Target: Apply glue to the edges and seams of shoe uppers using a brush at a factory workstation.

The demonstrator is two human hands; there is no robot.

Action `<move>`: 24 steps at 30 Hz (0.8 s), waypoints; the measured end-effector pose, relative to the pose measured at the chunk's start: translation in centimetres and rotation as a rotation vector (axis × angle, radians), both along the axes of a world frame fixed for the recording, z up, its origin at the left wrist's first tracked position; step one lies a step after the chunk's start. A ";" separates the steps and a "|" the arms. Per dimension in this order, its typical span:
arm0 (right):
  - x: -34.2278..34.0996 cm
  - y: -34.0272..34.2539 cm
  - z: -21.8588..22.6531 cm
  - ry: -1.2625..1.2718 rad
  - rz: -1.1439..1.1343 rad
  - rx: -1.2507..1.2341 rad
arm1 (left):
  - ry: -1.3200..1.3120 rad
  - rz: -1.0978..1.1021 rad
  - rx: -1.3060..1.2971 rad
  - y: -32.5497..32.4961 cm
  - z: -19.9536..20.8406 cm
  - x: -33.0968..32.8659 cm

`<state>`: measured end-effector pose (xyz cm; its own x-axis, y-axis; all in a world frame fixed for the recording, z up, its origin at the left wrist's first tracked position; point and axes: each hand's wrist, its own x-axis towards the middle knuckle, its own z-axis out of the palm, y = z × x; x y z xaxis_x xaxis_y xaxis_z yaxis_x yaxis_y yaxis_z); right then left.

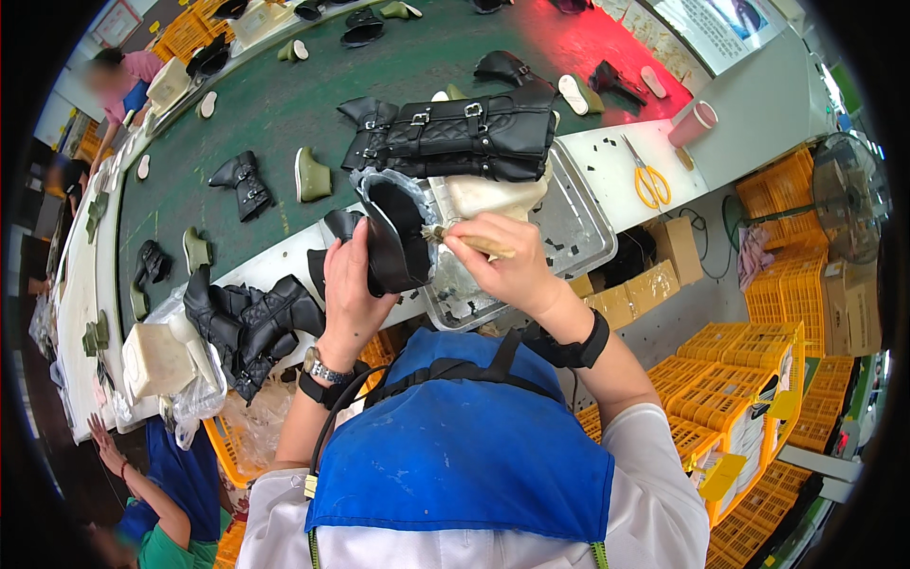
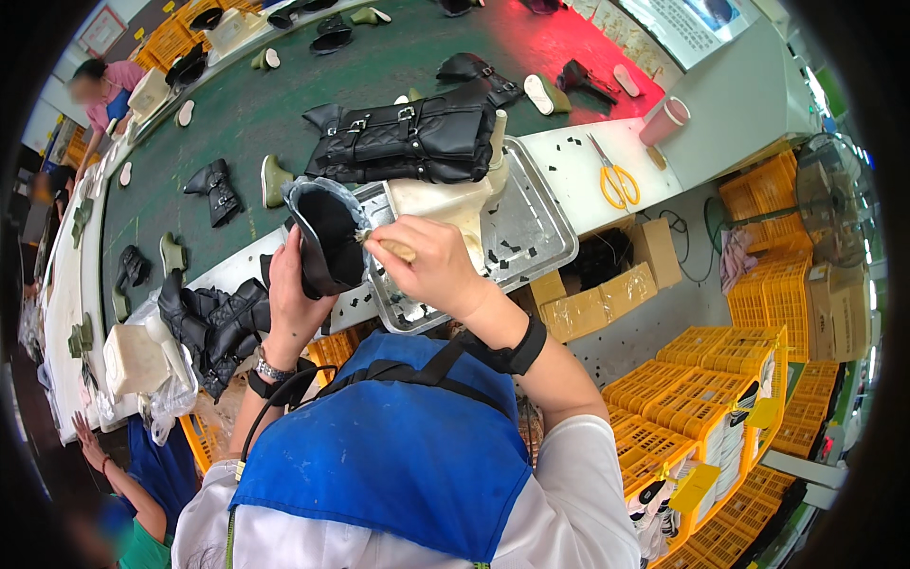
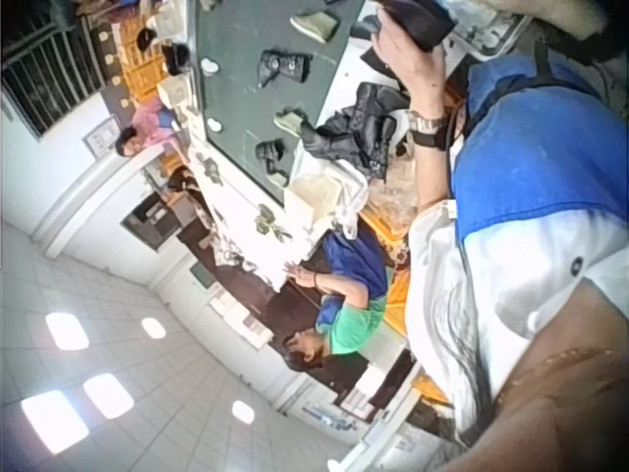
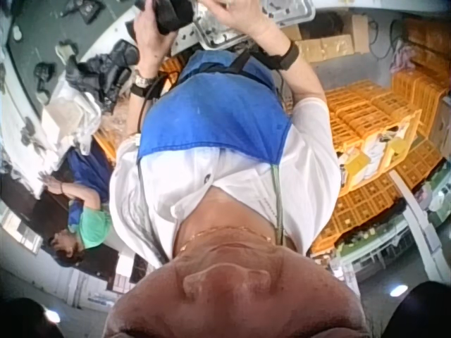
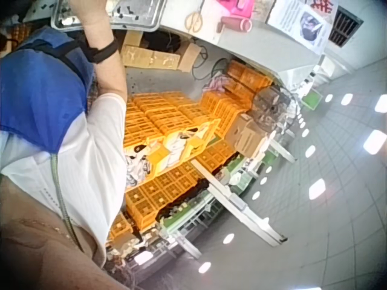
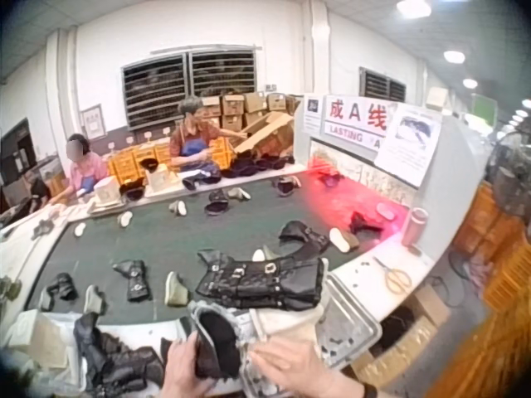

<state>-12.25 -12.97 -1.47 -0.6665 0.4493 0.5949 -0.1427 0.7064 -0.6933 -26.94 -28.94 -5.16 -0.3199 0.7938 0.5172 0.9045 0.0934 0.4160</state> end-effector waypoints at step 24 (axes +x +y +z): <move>0.9 -1.3 -0.7 -0.061 0.169 -0.397 | 0.320 0.046 0.232 0.4 -1.9 -2.2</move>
<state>-11.33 -14.32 -2.15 -0.7787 0.5171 0.3553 -0.1839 0.3534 -0.9172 -29.11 -28.55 -7.03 -0.1463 0.6330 0.7602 0.9889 0.0739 0.1288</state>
